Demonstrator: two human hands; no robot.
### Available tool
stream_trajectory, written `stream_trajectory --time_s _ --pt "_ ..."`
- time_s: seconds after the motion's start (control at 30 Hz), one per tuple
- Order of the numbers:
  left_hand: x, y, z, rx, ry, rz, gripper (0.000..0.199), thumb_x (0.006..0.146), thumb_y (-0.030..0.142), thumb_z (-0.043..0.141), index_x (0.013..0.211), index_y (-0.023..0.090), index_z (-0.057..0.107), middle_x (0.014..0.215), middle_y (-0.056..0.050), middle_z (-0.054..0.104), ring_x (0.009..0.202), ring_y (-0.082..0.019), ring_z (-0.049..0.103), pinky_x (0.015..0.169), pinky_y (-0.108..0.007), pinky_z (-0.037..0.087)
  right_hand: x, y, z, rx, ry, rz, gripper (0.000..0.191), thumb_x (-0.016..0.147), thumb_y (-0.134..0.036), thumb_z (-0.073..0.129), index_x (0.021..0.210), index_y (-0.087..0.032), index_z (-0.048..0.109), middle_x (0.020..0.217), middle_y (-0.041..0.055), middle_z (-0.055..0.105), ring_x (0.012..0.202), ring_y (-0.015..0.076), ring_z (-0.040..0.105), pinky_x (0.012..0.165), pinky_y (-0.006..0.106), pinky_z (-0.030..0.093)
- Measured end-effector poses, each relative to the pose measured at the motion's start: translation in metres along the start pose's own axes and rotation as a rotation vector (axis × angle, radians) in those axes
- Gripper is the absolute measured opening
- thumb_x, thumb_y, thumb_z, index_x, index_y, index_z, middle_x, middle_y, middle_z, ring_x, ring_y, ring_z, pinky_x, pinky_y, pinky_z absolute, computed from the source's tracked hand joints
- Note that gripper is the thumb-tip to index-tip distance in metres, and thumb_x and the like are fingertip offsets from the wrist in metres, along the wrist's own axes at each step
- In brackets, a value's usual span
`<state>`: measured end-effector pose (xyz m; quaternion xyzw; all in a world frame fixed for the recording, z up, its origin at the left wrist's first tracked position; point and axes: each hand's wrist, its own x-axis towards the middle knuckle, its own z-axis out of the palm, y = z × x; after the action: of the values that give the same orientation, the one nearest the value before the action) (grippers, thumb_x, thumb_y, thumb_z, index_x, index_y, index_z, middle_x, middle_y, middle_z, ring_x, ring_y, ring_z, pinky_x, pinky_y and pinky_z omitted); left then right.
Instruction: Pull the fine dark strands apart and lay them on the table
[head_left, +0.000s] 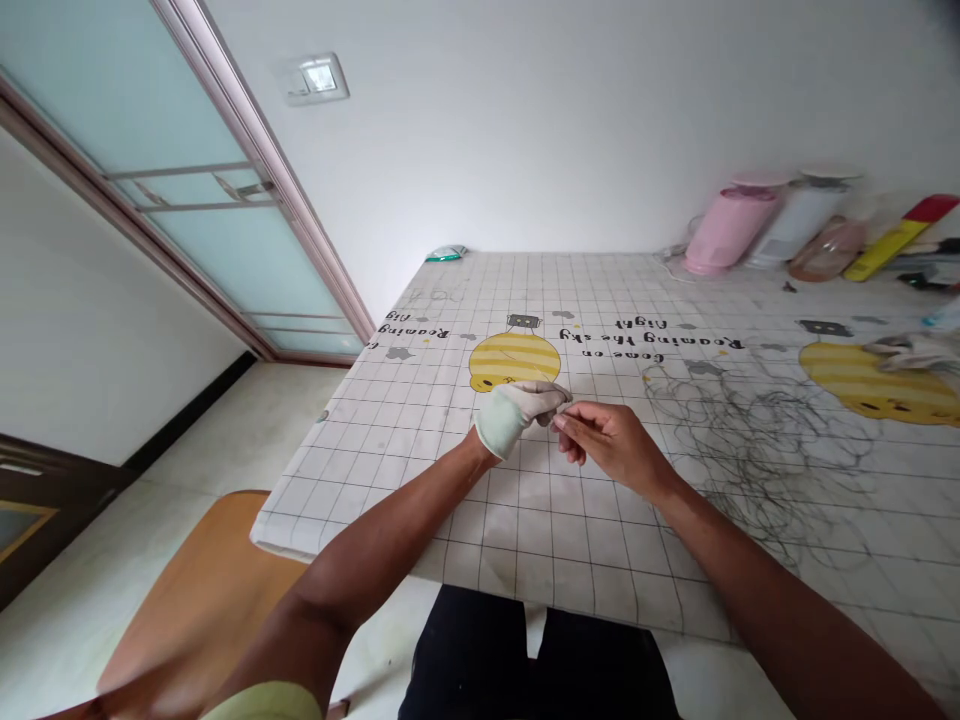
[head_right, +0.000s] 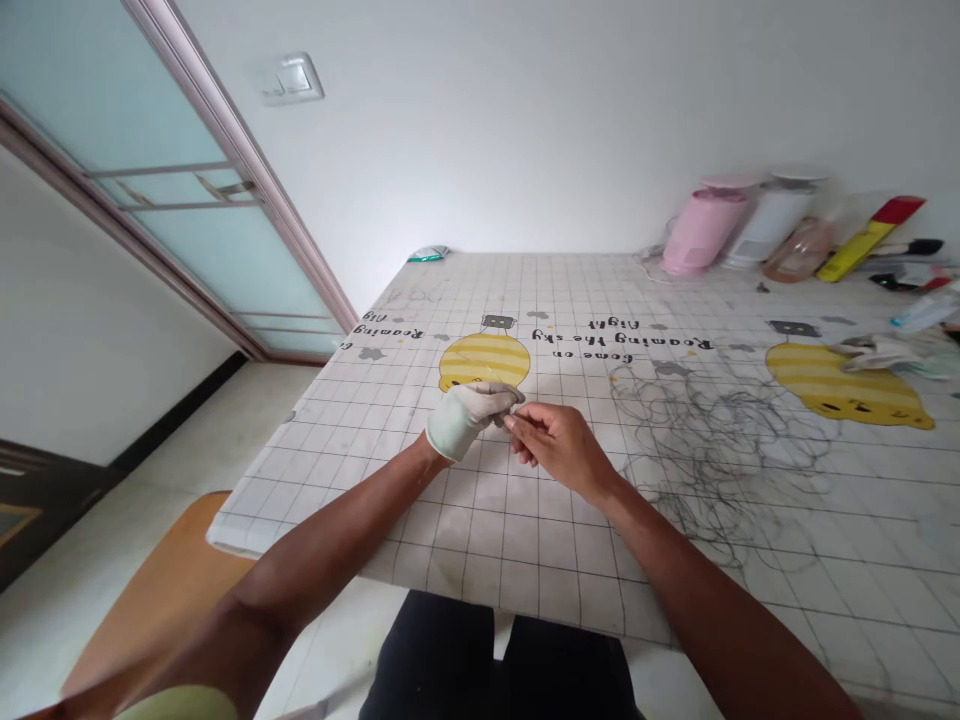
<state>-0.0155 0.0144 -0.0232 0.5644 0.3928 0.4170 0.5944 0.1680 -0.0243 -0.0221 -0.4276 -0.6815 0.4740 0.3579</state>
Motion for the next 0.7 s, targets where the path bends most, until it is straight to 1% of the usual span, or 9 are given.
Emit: stream_trajectory --time_s 0.1,0.17,0.27,0.33,0.4,0.47,0.5,0.6,0.7 --pt "-0.001 0.002 0.002 -0.004 -0.061 0.018 0.023 0.082 0.038 0.072 0.082 0.015 0.076 0.071 -0.002 0.062 0.066 -0.013 0.052 0.062 -0.029 0.041 -0.001 -0.002 0.008 -0.001 0.068 -0.024 0.04 0.101 -0.05 0.058 0.076 -0.02 0.061 0.068 0.0013 0.067 0.056 0.0134 0.062 0.053 0.026 0.05" --pt "0.0 0.002 0.0 -0.003 -0.042 0.009 0.023 0.081 0.037 0.072 0.085 0.015 0.077 0.07 -0.001 0.062 0.067 -0.013 0.053 0.063 -0.028 0.042 -0.001 -0.001 0.01 -0.039 0.111 -0.038 0.039 0.102 -0.048 0.056 0.074 -0.021 0.058 0.065 0.0002 0.064 0.055 0.0134 0.06 0.052 0.027 0.048" --pt "0.005 0.004 -0.009 -0.046 0.097 -0.007 0.029 0.083 0.042 0.072 0.091 0.015 0.078 0.072 -0.002 0.064 0.068 -0.013 0.056 0.065 -0.027 0.045 -0.001 0.004 0.01 -0.192 0.21 -0.081 0.038 0.102 -0.045 0.056 0.071 -0.022 0.055 0.061 -0.0008 0.06 0.053 0.0138 0.056 0.05 0.028 0.042" --pt "0.008 0.007 -0.017 -0.069 0.195 -0.001 0.035 0.085 0.049 0.071 0.09 0.015 0.078 0.074 -0.003 0.065 0.068 -0.013 0.056 0.063 -0.027 0.045 0.0 0.007 0.01 -0.318 0.283 -0.132 0.04 0.101 -0.042 0.055 0.067 -0.022 0.051 0.059 -0.0012 0.056 0.052 0.0136 0.051 0.051 0.029 0.038" --pt "0.009 0.009 -0.025 -0.092 0.256 0.008 0.04 0.087 0.054 0.069 0.087 0.014 0.077 0.072 -0.004 0.064 0.064 -0.012 0.055 0.059 -0.026 0.043 0.0 0.011 0.011 -0.432 0.324 -0.203 0.043 0.101 -0.039 0.054 0.063 -0.022 0.042 0.057 -0.0017 0.05 0.051 0.0129 0.044 0.051 0.029 0.033" --pt "0.01 0.01 -0.029 -0.141 0.266 0.012 0.042 0.087 0.055 0.071 0.082 0.014 0.075 0.069 -0.003 0.063 0.06 -0.011 0.052 0.056 -0.025 0.04 0.0 0.012 0.011 -0.5 0.327 -0.262 0.046 0.101 -0.038 0.054 0.062 -0.022 0.036 0.055 -0.0022 0.044 0.052 0.0124 0.037 0.052 0.03 0.029" --pt "0.01 0.011 -0.03 -0.169 0.26 0.008 0.041 0.087 0.054 0.072 0.081 0.014 0.075 0.067 -0.003 0.061 0.058 -0.01 0.051 0.055 -0.025 0.039 0.0 0.012 0.011 -0.508 0.323 -0.273 0.046 0.101 -0.039 0.054 0.062 -0.022 0.035 0.055 -0.0022 0.042 0.052 0.0125 0.035 0.052 0.03 0.028" --pt "0.012 0.011 -0.029 -0.28 0.249 -0.031 0.038 0.084 0.051 0.078 0.08 0.013 0.072 0.066 -0.002 0.061 0.056 -0.009 0.05 0.051 -0.023 0.038 0.0 0.01 0.012 -0.462 0.307 -0.242 0.047 0.101 -0.046 0.053 0.061 -0.022 0.043 0.055 -0.001 0.046 0.052 0.0134 0.039 0.052 0.03 0.03" --pt "0.012 0.011 -0.027 -0.484 0.233 -0.076 0.037 0.079 0.046 0.085 0.084 0.015 0.066 0.077 -0.001 0.065 0.057 -0.006 0.051 0.05 -0.02 0.039 -0.001 0.009 0.012 -0.427 0.289 -0.205 0.048 0.101 -0.052 0.052 0.062 -0.023 0.05 0.056 0.0005 0.052 0.052 0.0143 0.044 0.052 0.029 0.034"
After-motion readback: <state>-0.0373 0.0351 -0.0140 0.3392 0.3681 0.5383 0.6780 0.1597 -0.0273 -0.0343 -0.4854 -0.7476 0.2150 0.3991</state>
